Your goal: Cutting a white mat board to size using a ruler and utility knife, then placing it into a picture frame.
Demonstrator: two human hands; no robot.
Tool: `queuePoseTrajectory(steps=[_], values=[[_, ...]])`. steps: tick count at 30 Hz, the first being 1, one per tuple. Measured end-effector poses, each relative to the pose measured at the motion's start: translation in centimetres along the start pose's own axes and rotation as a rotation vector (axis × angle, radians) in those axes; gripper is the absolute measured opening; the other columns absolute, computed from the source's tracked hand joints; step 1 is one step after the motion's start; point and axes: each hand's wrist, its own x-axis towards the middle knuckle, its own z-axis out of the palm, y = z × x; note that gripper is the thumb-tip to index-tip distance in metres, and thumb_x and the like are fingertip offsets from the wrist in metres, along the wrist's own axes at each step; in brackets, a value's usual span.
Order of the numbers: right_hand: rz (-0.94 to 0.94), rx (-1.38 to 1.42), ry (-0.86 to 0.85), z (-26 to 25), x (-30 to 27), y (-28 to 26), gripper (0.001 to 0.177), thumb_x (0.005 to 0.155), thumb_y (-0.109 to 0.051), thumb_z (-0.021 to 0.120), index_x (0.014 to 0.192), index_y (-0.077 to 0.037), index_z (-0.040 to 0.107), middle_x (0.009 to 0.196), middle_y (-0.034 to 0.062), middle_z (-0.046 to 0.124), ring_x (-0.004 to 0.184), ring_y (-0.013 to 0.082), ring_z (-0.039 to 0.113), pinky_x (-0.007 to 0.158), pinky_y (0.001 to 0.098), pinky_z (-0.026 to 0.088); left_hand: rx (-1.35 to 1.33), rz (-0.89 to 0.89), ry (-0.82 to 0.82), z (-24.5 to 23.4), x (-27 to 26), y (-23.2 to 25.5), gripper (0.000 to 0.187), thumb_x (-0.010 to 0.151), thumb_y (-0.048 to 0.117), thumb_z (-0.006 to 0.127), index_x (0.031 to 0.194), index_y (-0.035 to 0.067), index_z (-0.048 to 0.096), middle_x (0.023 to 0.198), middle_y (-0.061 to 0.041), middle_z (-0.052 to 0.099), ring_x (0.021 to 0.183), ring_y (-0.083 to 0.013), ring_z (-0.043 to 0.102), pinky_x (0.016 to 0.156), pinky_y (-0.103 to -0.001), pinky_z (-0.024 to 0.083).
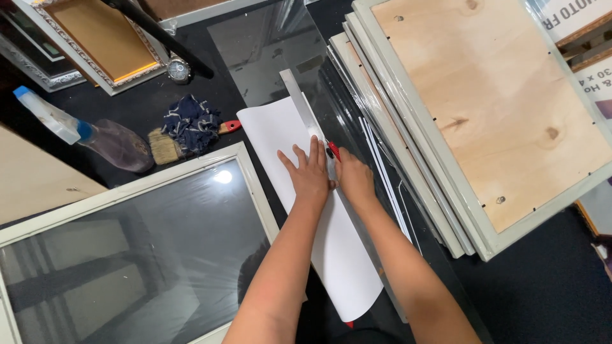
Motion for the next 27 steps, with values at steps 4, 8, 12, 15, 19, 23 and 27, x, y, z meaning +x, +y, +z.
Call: queuePoseTrajectory(steps=[4, 8, 12, 15, 19, 23, 27], values=[[-0.003, -0.008, -0.008, -0.4, -2.0, 0.8, 0.038, 0.105, -0.024, 0.046, 0.137, -0.007, 0.058, 0.119, 0.0232, 0.071, 0.100, 0.0466, 0.071, 0.084, 0.0597, 0.058, 0.004, -0.003, -0.003, 0.2, 0.3, 0.0, 0.104, 0.091, 0.060, 0.062, 0.165, 0.014, 0.006, 0.173, -0.003, 0.003, 0.153, -0.0429, 0.012, 0.110, -0.086, -0.008], [0.003, 0.017, -0.026, -1.4, -4.3, 0.7, 0.039, 0.106, -0.021, 0.046, 0.139, -0.005, 0.057, 0.123, 0.0241, 0.070, 0.103, 0.0454, 0.071, 0.084, 0.0577, 0.059, -0.024, 0.001, 0.002, 0.2, 0.1, -0.1, 0.103, 0.091, 0.061, 0.061, 0.165, 0.014, 0.006, 0.173, -0.002, 0.003, 0.153, -0.0423, 0.013, 0.112, -0.085, -0.006], [0.014, 0.021, -0.018, -2.1, -6.2, 0.9, 0.039, 0.107, -0.021, 0.047, 0.140, -0.003, 0.058, 0.123, 0.0244, 0.070, 0.104, 0.0425, 0.072, 0.082, 0.0544, 0.060, -0.035, 0.001, -0.003, -0.1, -0.2, -0.1, 0.103, 0.092, 0.062, 0.060, 0.165, 0.014, 0.006, 0.173, -0.002, 0.002, 0.153, -0.0419, 0.012, 0.113, -0.084, -0.006], [0.026, 0.015, -0.014, -1.8, -7.2, 1.6, 0.038, 0.107, -0.020, 0.050, 0.139, -0.002, 0.059, 0.124, 0.0242, 0.070, 0.105, 0.0410, 0.072, 0.085, 0.0513, 0.060, -0.040, 0.008, 0.008, 0.0, -0.2, -0.2, 0.103, 0.091, 0.063, 0.060, 0.165, 0.013, 0.007, 0.173, -0.004, 0.004, 0.153, -0.0431, 0.013, 0.112, -0.085, -0.006], [0.016, -0.001, -0.007, -2.0, -8.7, 1.9, 0.038, 0.106, -0.019, 0.050, 0.139, -0.001, 0.058, 0.125, 0.0245, 0.069, 0.105, 0.0394, 0.072, 0.085, 0.0506, 0.061, -0.057, 0.014, 0.015, -0.2, -0.3, -0.3, 0.102, 0.091, 0.063, 0.060, 0.165, 0.013, 0.010, 0.173, -0.005, 0.005, 0.153, -0.0431, 0.014, 0.112, -0.084, -0.005], [0.008, -0.026, -0.004, -1.8, -9.8, 2.5, 0.037, 0.105, -0.019, 0.052, 0.137, 0.000, 0.059, 0.120, 0.0261, 0.071, 0.103, 0.0418, 0.072, 0.084, 0.0532, 0.061, -0.057, 0.015, 0.019, -0.1, -0.3, -0.2, 0.104, 0.090, 0.063, 0.062, 0.164, 0.013, 0.010, 0.173, -0.005, 0.006, 0.153, -0.0435, 0.015, 0.112, -0.084, -0.005], [0.019, -0.031, -0.006, -1.8, -11.0, 3.1, 0.037, 0.106, -0.022, 0.051, 0.136, -0.003, 0.060, 0.119, 0.0246, 0.071, 0.101, 0.0408, 0.073, 0.083, 0.0517, 0.061, -0.052, 0.021, 0.011, 0.0, -0.1, -0.2, 0.105, 0.090, 0.064, 0.061, 0.165, 0.012, 0.009, 0.173, -0.006, 0.005, 0.153, -0.0440, 0.014, 0.111, -0.085, -0.005]])
